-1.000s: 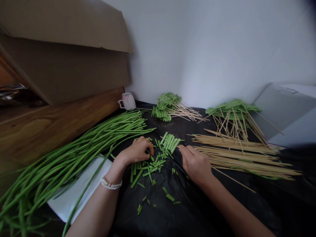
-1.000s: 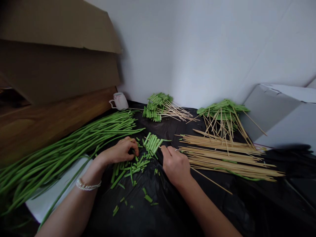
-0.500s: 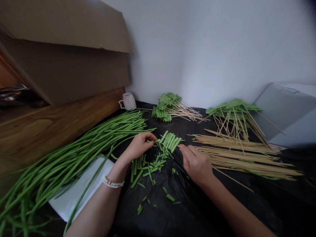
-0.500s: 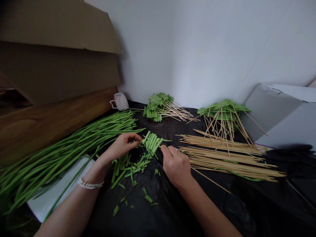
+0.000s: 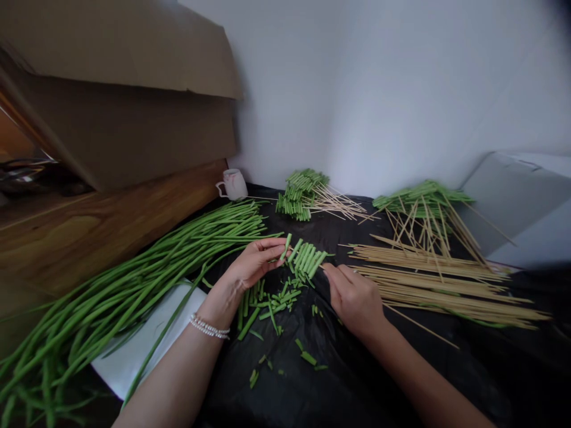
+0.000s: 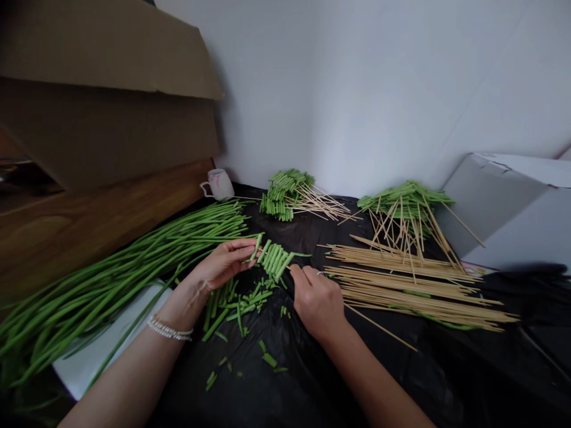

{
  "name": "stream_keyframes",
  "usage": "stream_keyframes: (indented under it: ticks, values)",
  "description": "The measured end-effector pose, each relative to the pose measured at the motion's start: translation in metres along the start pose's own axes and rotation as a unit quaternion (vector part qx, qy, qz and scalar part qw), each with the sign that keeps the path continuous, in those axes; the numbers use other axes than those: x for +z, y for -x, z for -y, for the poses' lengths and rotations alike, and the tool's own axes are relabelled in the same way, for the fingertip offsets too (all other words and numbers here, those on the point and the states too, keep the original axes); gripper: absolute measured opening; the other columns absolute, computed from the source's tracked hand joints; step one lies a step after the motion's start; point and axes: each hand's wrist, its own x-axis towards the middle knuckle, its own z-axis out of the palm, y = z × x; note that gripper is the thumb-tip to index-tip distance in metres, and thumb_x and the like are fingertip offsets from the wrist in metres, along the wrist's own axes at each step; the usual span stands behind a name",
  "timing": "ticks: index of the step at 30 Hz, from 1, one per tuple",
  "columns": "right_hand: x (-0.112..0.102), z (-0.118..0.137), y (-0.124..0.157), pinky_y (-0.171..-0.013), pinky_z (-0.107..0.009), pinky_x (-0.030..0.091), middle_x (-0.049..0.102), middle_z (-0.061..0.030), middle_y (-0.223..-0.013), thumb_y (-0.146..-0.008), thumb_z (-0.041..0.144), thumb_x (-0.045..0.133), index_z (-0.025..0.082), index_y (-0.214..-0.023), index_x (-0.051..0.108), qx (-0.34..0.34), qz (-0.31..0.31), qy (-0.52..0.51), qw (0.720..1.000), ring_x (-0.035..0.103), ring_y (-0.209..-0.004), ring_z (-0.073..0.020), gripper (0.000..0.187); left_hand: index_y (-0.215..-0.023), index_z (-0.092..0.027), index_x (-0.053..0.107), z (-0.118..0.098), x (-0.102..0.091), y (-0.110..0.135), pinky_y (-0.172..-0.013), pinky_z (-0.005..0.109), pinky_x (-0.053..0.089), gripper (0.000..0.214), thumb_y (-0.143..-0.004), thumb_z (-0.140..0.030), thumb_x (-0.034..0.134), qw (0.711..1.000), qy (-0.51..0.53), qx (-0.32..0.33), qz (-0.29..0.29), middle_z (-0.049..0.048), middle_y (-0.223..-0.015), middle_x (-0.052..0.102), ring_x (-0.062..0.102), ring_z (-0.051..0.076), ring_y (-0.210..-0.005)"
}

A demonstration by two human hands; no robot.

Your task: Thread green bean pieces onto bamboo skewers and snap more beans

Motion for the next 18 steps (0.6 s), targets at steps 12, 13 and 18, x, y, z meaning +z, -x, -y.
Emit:
stream_keyframes:
  ticks: [12,13,18]
  values:
    - [0.0013,0.0007,0.0008,-0.059,-0.026,0.034,0.061,-0.0014,-0.07,-0.09,0.014,0.045,0.014,-0.104,0.067,0.0,0.005,0.004,1.0,0.054,-0.063,-0.012,0.026,-0.09,-0.014,0.074,-0.0004,0.0006,0.0013,-0.073,0.024,0.05,0.031,-0.062,-0.021,0.084,1.0,-0.01,0.009,0.002,0.0051,-0.082,0.072,0.065,0.012,-0.075]
    - [0.0014,0.0008,0.0009,-0.059,-0.026,0.034,0.061,-0.0013,-0.07,-0.09,0.014,0.045,0.015,-0.104,0.067,0.002,0.006,0.005,1.0,0.055,-0.063,-0.0121,0.026,-0.09,-0.014,0.074,0.0,0.0002,0.0009,-0.074,0.025,0.05,0.031,-0.062,-0.021,0.084,1.0,-0.016,0.011,-0.003,0.0054,-0.082,0.072,0.066,0.013,-0.076]
    - [0.0017,0.0015,0.0017,-0.06,-0.026,0.036,0.061,-0.0012,-0.072,-0.09,0.014,0.046,0.014,-0.104,0.067,0.004,0.008,-0.004,1.0,0.055,-0.063,-0.0126,0.026,-0.088,-0.014,0.075,0.0012,0.0003,-0.0002,-0.072,0.025,0.049,0.031,-0.061,-0.025,0.085,0.998,-0.051,0.02,-0.022,0.0054,-0.081,0.073,0.066,0.013,-0.075]
